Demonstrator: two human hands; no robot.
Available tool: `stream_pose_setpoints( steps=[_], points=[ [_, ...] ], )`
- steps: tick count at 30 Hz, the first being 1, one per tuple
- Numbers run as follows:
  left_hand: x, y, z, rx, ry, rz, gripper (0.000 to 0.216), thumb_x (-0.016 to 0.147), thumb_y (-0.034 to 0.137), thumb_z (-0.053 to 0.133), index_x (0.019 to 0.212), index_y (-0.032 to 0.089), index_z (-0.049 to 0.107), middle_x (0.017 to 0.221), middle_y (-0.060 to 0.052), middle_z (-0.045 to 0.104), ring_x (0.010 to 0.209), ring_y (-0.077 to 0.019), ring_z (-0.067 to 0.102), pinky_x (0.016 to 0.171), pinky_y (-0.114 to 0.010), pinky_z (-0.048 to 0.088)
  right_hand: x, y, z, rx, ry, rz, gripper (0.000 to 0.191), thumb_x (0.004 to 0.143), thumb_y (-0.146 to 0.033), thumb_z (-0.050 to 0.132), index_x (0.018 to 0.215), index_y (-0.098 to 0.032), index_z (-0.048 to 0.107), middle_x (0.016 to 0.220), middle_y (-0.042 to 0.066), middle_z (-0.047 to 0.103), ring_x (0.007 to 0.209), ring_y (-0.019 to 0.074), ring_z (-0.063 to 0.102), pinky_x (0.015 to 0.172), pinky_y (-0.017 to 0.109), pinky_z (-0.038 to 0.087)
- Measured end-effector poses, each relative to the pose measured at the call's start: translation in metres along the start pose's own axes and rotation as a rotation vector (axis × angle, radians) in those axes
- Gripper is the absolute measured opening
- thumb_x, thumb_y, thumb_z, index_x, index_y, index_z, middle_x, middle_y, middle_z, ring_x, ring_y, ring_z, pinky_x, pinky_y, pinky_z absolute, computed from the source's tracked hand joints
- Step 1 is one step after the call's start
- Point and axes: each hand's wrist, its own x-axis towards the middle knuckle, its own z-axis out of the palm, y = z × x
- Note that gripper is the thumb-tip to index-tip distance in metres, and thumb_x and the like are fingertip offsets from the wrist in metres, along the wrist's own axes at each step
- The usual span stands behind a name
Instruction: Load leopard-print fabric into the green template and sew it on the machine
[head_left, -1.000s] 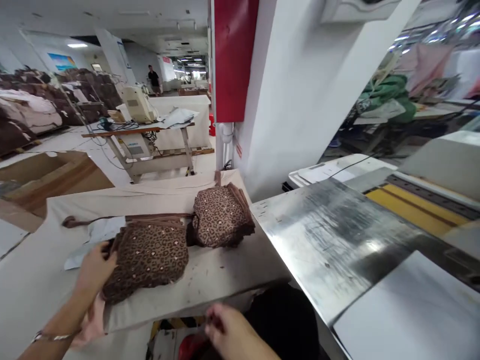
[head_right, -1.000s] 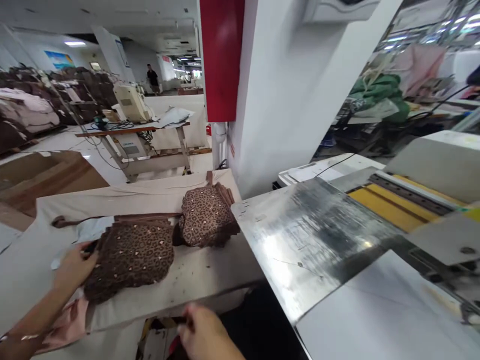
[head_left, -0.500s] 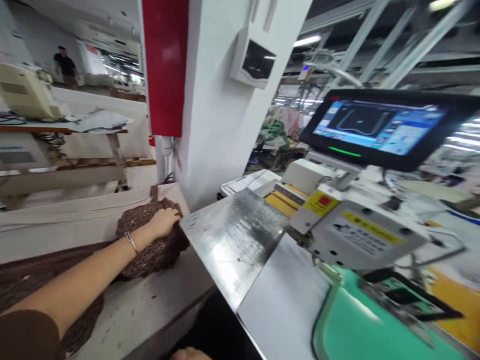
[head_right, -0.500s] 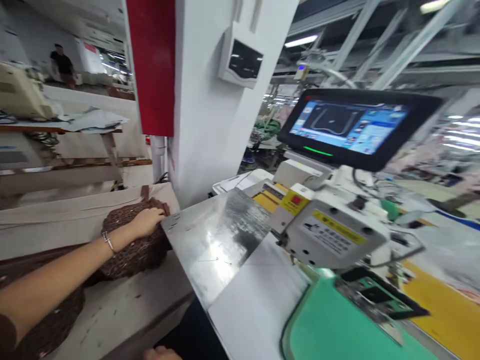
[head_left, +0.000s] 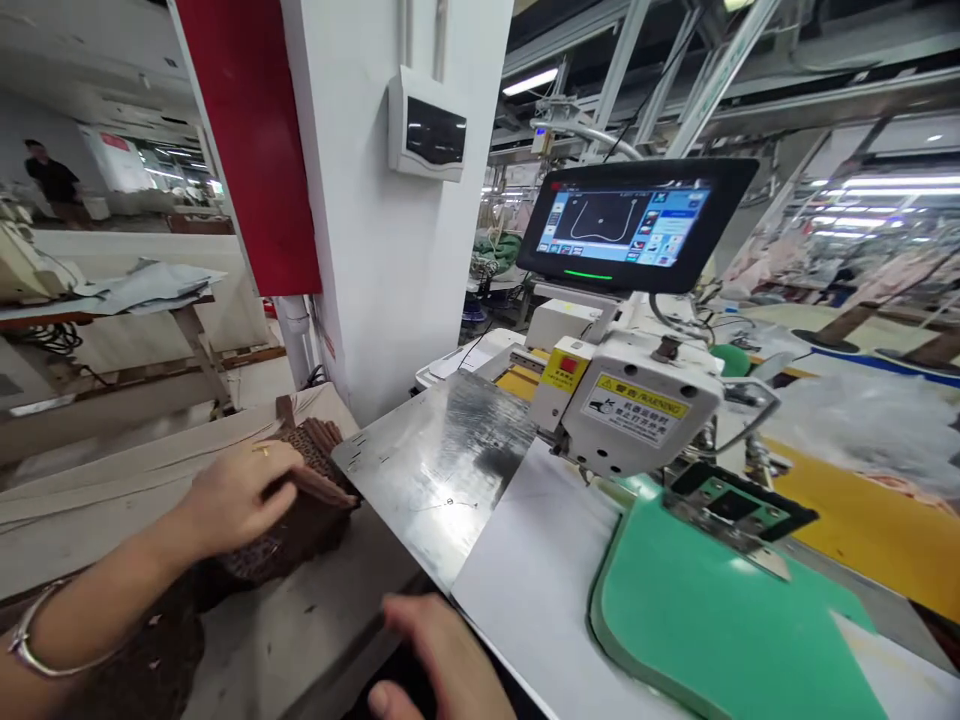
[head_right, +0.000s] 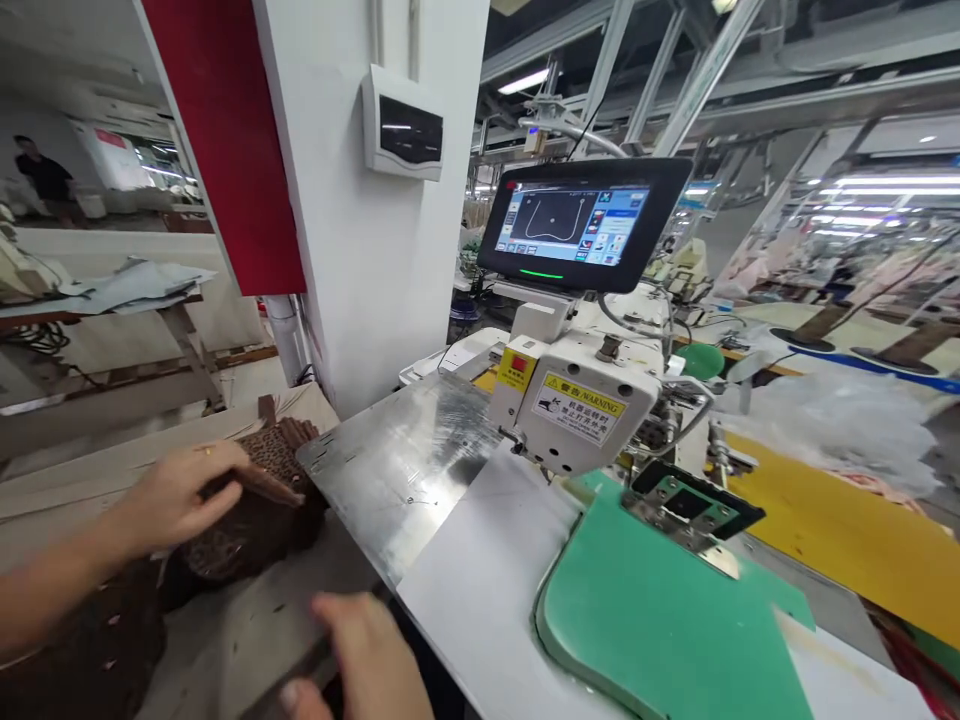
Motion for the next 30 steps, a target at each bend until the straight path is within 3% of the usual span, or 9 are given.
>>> stream_pose_setpoints(
  steps=[2, 4, 7, 10, 13, 18, 22, 26, 30],
  points=[
    [0.003, 0.049, -0.011, -0.06, -0.087, 0.099, 0.014, 0.088, 0.029, 0.049, 0.085, 0.023, 0.062, 0.077, 0.001, 0.066, 0.07, -0.0162, 0.06, 0.069, -0.028, 0.041, 0.011, -0.027, -0.021, 0.005, 0.231, -0.099, 0.066, 0.093, -0.041, 0.062, 0.152, -0.027, 0.037, 0.148, 0.011, 0.05, 0.135, 0.0277, 0.049, 0.114, 0.036, 0.041],
    [0.011, 0.099, -0.015, -0.159, -0.175, 0.212, 0.013, 0.089, 0.027, 0.048, 0.081, 0.023, 0.059, 0.072, 0.003, 0.064, 0.065, -0.0136, 0.058, 0.065, -0.026, 0.039, 0.019, -0.053, -0.049, -0.019, 0.242, -0.039, 0.064, 0.092, -0.036, 0.065, 0.15, -0.023, 0.041, 0.149, 0.013, 0.047, 0.136, 0.0274, 0.046, 0.115, 0.038, 0.04],
    [0.026, 0.163, -0.012, -0.409, -0.399, 0.298, 0.012, 0.09, 0.025, 0.05, 0.089, 0.026, 0.062, 0.08, 0.004, 0.066, 0.071, -0.0134, 0.061, 0.067, -0.022, 0.042, 0.007, -0.08, -0.099, 0.062, 0.127, 0.149, 0.013, 0.091, -0.029, 0.062, 0.099, -0.022, 0.068, 0.097, 0.004, 0.067, 0.091, 0.0178, 0.062, 0.081, 0.026, 0.051],
    [0.038, 0.202, 0.002, -0.581, -0.672, 0.265, 0.023, 0.085, 0.023, 0.057, 0.105, 0.032, 0.064, 0.097, 0.005, 0.071, 0.088, -0.0155, 0.066, 0.076, -0.02, 0.045, -0.043, -0.09, -0.145, -0.011, 0.132, 0.349, 0.017, 0.089, -0.029, 0.061, 0.074, -0.021, 0.061, 0.07, -0.004, 0.059, 0.069, 0.0125, 0.054, 0.063, 0.021, 0.041],
    [0.043, 0.22, 0.026, -0.615, -0.832, 0.273, 0.02, 0.083, 0.022, 0.057, 0.098, 0.032, 0.068, 0.098, 0.005, 0.072, 0.093, -0.0181, 0.067, 0.078, -0.02, 0.046, -0.116, -0.096, -0.179, -0.222, 0.274, 0.427, 0.019, 0.087, -0.034, 0.063, 0.073, -0.021, 0.062, 0.069, -0.003, 0.062, 0.066, 0.0132, 0.055, 0.062, 0.023, 0.04],
    [0.047, 0.234, 0.058, -0.667, -0.878, 0.327, 0.013, 0.086, 0.034, 0.058, 0.09, 0.033, 0.071, 0.093, 0.003, 0.073, 0.09, -0.0204, 0.065, 0.079, -0.021, 0.048, -0.21, -0.12, -0.205, -0.275, 0.391, 0.589, 0.014, 0.089, -0.036, 0.062, 0.086, -0.027, 0.072, 0.079, 0.0, 0.071, 0.074, 0.0177, 0.065, 0.069, 0.025, 0.049],
    [0.068, 0.257, 0.079, -0.716, -0.965, 0.433, 0.019, 0.09, 0.037, 0.053, 0.094, 0.032, 0.071, 0.097, 0.0, 0.071, 0.093, -0.0212, 0.064, 0.082, -0.024, 0.048, -0.229, -0.113, -0.216, -0.126, 0.495, 0.713, 0.019, 0.089, -0.041, 0.061, 0.091, -0.027, 0.073, 0.088, 0.002, 0.071, 0.085, 0.0204, 0.064, 0.077, 0.028, 0.049],
    [0.08, 0.277, 0.124, -0.674, -0.998, 0.344, 0.019, 0.089, 0.034, 0.05, 0.086, 0.026, 0.068, 0.089, -0.002, 0.069, 0.086, -0.0217, 0.065, 0.075, -0.026, 0.046, -0.225, -0.053, -0.217, -0.096, 0.518, 0.845, 0.02, 0.084, -0.038, 0.06, 0.075, -0.021, 0.062, 0.072, 0.0, 0.061, 0.071, 0.018, 0.056, 0.066, 0.028, 0.042],
    [0.073, 0.274, 0.156, -0.605, -0.981, 0.22, 0.025, 0.089, 0.041, 0.047, 0.088, 0.025, 0.067, 0.087, -0.002, 0.07, 0.084, -0.0228, 0.065, 0.072, -0.027, 0.046, -0.222, -0.004, -0.205, -0.31, 0.512, 0.82, 0.015, 0.086, -0.03, 0.055, 0.079, -0.021, 0.063, 0.083, 0.004, 0.066, 0.083, 0.0217, 0.058, 0.077, 0.033, 0.044]
  ],
)
